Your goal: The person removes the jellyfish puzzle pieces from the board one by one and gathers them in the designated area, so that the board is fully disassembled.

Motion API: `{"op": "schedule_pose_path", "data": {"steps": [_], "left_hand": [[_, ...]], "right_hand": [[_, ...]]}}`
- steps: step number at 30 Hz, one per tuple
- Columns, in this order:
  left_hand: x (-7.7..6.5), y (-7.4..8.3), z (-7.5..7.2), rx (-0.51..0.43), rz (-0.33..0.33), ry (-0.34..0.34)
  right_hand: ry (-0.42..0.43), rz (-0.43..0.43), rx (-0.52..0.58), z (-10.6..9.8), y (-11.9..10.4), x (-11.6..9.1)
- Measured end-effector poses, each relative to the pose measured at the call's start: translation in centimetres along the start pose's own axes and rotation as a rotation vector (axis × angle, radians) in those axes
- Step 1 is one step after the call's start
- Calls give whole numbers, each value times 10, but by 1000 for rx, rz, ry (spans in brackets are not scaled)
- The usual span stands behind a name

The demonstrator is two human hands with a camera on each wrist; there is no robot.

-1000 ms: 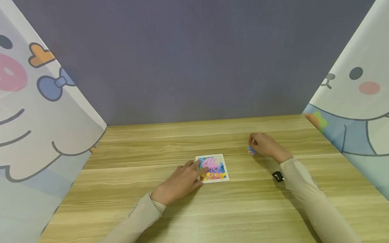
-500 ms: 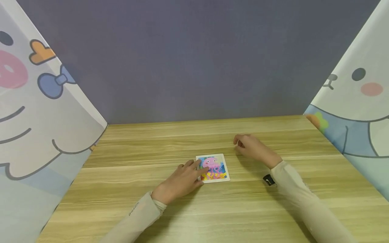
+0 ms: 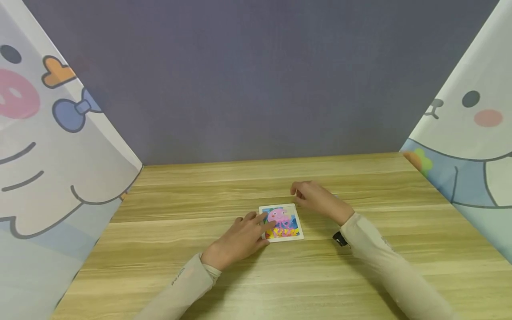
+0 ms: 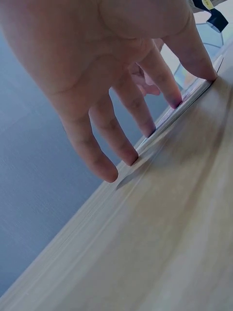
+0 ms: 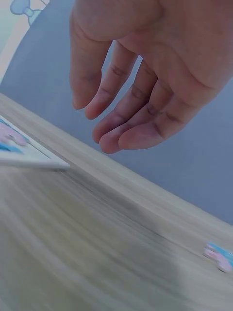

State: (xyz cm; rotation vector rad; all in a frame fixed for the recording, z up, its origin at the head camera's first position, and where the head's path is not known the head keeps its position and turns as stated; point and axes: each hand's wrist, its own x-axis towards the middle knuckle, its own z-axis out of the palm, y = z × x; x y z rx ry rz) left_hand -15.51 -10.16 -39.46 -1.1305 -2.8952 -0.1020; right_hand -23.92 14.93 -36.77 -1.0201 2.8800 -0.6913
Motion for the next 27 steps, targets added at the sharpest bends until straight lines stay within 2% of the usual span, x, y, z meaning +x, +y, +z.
{"op": "schedule_pose_path", "data": {"steps": [6,15,27], "left_hand": [[-1,1,-1,-14,-6,-9],[0,2,2,31,0,-12],[-1,2,1,48,17,5]], "right_hand": [[-13,-47,3,12,-17,8],[-83,-2,30,28,-24,5],[-59,-34,11,35,-25,3]]}}
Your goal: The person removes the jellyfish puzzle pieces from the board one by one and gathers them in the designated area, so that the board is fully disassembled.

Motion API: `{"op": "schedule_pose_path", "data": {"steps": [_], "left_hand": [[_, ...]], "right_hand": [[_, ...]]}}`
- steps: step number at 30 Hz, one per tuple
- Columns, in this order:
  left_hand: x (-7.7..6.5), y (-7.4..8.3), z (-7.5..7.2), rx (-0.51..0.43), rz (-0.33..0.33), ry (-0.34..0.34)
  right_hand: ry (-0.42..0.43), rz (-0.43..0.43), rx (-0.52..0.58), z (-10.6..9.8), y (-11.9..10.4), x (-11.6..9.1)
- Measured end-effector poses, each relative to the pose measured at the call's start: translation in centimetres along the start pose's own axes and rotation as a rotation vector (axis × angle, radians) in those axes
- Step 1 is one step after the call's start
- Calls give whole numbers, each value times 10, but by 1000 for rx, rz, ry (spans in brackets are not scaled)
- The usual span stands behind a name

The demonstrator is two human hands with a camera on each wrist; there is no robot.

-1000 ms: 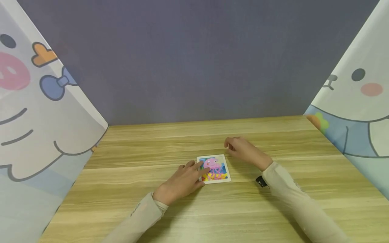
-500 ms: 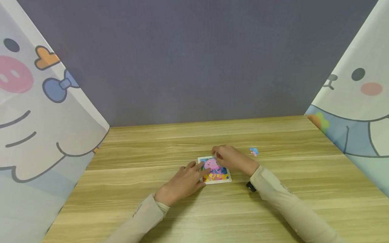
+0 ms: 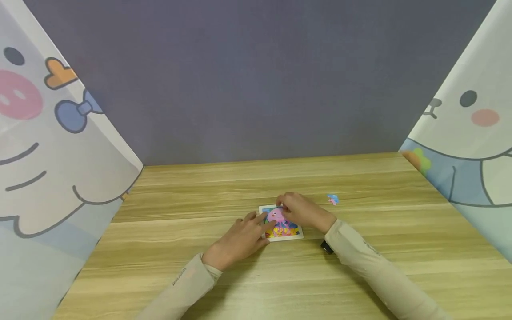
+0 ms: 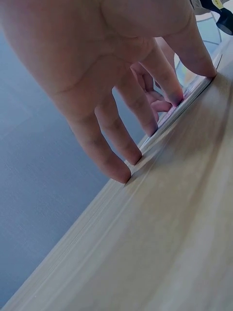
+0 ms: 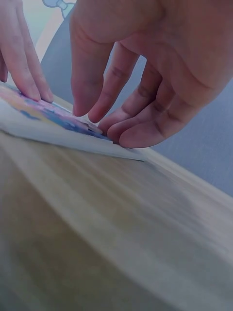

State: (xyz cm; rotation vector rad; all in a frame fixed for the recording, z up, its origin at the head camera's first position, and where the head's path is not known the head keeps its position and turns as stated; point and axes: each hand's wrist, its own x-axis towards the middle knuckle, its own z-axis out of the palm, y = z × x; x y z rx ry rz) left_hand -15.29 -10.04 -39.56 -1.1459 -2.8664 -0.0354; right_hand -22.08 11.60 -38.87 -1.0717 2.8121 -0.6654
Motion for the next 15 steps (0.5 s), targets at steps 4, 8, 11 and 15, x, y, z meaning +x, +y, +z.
{"op": "schedule_pose_path", "data": {"steps": [4,8,11,15], "left_hand": [[-1,-1,-1,1,5,7],[-2,-1,-1,2,10,10],[-2,-2,-2,5,13,10],[-2,-1,-1,2,18,8]], "right_hand": [[-4,14,-2,0,-1,-1],[-3,18,-4,0,-1,0],[0,15,-6,1,0,0],[-2,19,-4,1,-1,0]]}}
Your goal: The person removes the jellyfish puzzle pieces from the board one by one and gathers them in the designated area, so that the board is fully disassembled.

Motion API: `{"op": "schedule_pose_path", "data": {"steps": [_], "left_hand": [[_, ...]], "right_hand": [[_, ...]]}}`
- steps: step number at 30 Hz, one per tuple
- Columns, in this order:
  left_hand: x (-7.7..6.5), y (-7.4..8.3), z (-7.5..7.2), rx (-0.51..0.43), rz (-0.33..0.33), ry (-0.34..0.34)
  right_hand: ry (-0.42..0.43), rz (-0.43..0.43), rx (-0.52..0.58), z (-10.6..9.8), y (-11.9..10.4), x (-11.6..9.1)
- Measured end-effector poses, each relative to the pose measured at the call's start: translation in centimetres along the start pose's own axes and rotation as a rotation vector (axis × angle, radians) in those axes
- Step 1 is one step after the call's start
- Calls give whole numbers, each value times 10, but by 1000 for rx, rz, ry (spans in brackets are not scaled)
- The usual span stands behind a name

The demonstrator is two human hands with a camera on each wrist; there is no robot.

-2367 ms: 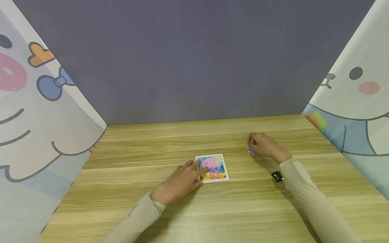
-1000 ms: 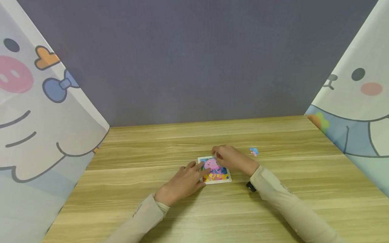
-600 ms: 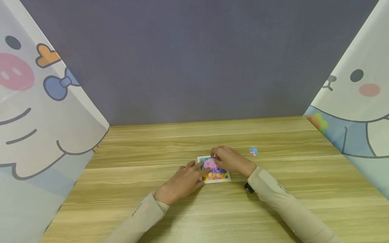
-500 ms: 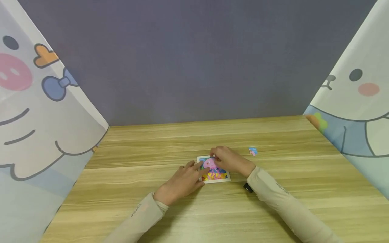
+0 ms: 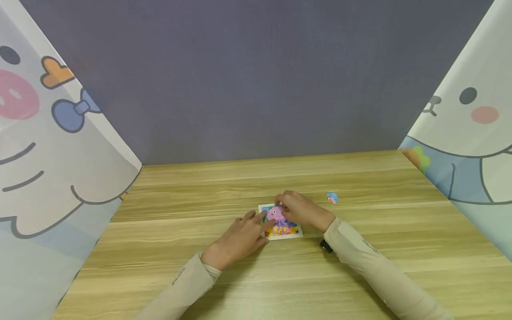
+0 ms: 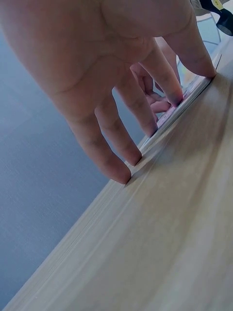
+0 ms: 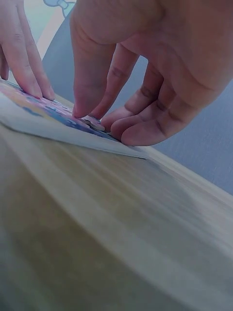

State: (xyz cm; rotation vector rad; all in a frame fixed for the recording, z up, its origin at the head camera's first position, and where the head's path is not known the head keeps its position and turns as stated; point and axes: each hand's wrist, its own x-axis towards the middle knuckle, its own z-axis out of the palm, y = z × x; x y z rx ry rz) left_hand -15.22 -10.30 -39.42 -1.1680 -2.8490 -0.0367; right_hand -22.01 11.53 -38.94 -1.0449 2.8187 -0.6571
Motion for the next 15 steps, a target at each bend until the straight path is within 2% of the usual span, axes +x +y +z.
{"op": "schedule_pose_path", "data": {"steps": [8,15], "left_hand": [[0,-1,1,6,1,12],[0,0,2,-3,-1,18]], "right_hand": [[-1,-15,-2,0,1,1],[28,-60,19,-4,5,1]]}}
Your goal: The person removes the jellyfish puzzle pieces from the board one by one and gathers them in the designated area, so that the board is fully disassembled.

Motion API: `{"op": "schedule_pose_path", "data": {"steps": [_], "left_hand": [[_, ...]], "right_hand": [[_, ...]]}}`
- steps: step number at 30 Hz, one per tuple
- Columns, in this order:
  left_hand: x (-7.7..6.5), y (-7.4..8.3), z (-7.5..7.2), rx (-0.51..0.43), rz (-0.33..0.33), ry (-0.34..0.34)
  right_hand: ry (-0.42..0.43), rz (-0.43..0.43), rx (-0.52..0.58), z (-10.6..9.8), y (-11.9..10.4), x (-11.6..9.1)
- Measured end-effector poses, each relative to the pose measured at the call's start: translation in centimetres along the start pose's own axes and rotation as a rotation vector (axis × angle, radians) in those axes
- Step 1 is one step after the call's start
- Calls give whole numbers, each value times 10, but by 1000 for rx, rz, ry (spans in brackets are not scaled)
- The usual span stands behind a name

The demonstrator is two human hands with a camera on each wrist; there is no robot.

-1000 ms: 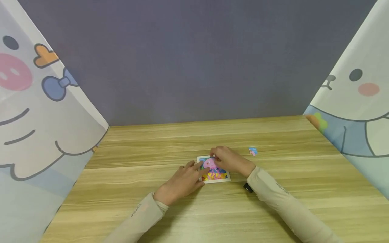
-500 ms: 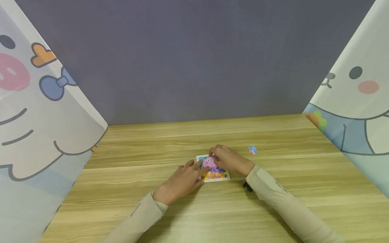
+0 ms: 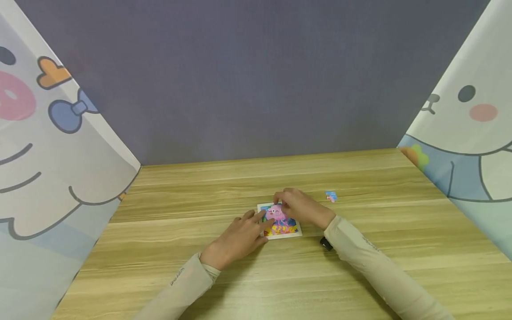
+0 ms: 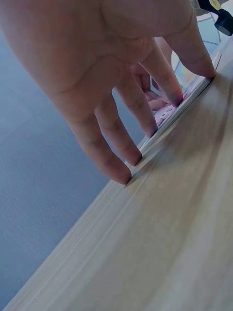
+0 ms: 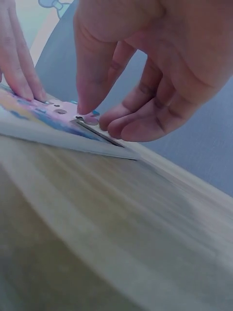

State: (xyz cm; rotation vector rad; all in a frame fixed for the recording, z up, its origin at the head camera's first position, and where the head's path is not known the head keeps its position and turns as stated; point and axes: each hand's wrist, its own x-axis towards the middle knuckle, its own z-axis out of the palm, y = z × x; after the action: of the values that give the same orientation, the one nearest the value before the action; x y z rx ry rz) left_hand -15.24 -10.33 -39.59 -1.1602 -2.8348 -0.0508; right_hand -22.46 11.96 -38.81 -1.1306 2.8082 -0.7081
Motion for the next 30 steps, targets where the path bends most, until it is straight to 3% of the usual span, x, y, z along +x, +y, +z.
{"op": "schedule_pose_path", "data": {"steps": [10,30], "left_hand": [[1,1,0,-5,0,8],[2,-1,0,-75,-25,-19]], "right_hand": [[9,-18,86,-7,0,0],[77,33,68,-24,8,0]]}}
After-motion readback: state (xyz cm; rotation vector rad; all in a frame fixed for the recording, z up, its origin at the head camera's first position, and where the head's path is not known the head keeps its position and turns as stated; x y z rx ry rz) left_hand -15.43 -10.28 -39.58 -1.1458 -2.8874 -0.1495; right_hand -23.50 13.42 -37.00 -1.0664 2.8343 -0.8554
